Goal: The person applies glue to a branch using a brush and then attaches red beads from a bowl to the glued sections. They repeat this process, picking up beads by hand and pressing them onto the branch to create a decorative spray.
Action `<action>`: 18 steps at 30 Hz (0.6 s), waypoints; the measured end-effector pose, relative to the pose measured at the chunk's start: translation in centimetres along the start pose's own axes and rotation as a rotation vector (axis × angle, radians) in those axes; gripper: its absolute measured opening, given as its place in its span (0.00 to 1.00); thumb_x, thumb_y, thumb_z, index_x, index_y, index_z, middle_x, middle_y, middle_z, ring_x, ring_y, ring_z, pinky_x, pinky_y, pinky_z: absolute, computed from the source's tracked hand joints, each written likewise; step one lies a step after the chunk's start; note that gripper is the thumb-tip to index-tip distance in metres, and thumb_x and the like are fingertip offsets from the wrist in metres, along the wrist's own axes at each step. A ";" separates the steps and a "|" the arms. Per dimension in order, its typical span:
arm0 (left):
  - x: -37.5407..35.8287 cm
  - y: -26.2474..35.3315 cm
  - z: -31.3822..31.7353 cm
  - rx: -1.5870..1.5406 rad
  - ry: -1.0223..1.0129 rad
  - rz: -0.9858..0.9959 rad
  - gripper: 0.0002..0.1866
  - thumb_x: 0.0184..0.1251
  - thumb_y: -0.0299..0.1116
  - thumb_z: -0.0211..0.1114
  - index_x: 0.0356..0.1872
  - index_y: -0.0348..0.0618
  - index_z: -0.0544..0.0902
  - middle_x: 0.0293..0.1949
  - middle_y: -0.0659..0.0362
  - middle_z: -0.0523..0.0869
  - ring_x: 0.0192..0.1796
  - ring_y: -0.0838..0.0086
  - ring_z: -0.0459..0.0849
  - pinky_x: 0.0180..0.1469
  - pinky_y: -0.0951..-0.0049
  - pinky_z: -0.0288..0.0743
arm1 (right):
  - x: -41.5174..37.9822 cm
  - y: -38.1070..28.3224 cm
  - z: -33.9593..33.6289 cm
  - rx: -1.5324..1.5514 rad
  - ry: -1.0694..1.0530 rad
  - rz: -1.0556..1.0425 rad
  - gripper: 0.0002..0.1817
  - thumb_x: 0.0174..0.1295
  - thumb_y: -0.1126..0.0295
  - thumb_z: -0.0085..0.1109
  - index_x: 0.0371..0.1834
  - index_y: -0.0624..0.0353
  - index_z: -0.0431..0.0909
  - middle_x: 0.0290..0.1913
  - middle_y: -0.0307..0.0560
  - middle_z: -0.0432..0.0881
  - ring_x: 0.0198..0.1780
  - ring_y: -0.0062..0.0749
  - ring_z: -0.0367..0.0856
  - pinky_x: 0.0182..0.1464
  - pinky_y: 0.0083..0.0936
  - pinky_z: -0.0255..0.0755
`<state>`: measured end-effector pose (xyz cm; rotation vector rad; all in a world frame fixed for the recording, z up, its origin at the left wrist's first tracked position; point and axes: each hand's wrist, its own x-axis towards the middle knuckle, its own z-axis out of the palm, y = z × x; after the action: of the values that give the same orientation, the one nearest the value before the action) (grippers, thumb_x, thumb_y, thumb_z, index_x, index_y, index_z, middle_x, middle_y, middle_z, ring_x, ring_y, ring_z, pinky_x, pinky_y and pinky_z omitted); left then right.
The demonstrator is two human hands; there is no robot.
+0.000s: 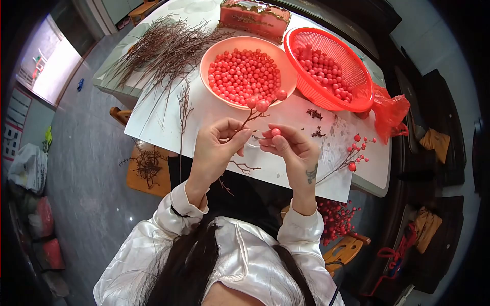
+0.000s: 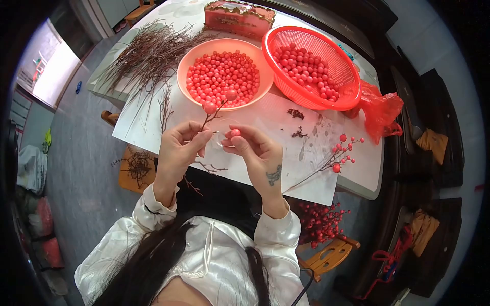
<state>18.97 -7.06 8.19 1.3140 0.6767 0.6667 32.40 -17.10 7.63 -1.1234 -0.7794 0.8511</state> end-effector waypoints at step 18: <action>-0.6 0.3 0.4 -0.019 -0.037 0.061 0.08 0.62 0.32 0.61 0.33 0.35 0.77 0.22 0.64 0.80 0.20 0.88 0.72 0.22 0.87 0.65 | 0.2 0.6 0.9 0.156 -0.082 0.061 0.15 0.64 0.72 0.49 0.48 0.74 0.72 0.43 0.58 0.79 0.43 0.39 0.81 0.46 0.31 0.79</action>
<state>18.82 -7.73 8.55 1.3307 0.6013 0.6952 31.59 -16.36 7.31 -0.9832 -0.7362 0.9974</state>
